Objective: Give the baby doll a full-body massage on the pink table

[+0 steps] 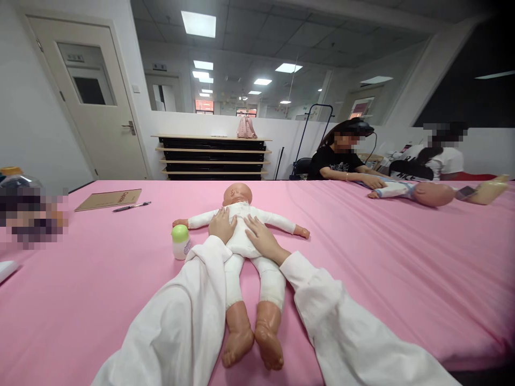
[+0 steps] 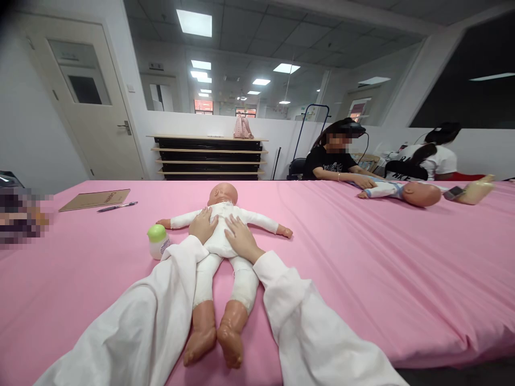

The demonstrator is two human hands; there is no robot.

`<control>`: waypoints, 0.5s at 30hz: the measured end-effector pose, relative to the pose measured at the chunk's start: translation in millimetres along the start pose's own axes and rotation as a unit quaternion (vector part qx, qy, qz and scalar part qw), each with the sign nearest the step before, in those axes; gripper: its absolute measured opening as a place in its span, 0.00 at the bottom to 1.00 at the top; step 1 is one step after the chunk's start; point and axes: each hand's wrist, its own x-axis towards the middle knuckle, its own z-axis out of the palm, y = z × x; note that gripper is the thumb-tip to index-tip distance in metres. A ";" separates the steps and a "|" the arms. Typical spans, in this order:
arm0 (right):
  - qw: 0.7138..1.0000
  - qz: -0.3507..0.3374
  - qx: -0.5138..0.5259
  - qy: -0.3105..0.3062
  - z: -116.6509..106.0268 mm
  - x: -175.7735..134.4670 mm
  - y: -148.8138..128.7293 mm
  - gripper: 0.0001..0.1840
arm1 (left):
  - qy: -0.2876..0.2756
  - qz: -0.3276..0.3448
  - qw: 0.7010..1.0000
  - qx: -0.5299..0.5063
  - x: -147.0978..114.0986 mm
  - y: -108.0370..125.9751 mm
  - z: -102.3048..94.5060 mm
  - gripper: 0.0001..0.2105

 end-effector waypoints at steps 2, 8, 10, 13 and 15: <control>0.997 -0.073 -0.003 -0.039 -6.5 -15.4 -7.5 0.25 | -0.002 0.000 1.000 -0.006 0.0 -0.7 0.7 0.24; 0.982 -0.156 0.107 -0.012 -11.7 -9.4 -17.9 0.27 | 0.017 0.036 0.999 0.002 -1.9 -1.4 -1.2 0.19; 0.984 -0.147 0.095 -0.018 -8.4 8.3 -18.7 0.29 | 0.031 0.070 0.997 -0.001 -2.1 -3.1 -1.0 0.17; 0.986 -0.135 0.058 -0.076 -4.3 36.9 -17.9 0.28 | 0.045 0.117 0.992 -0.009 -1.6 -6.2 1.7 0.17; 0.983 -0.142 0.028 -0.113 -2.8 53.8 -14.5 0.27 | 0.052 0.120 0.991 -0.010 -1.6 -6.9 4.0 0.16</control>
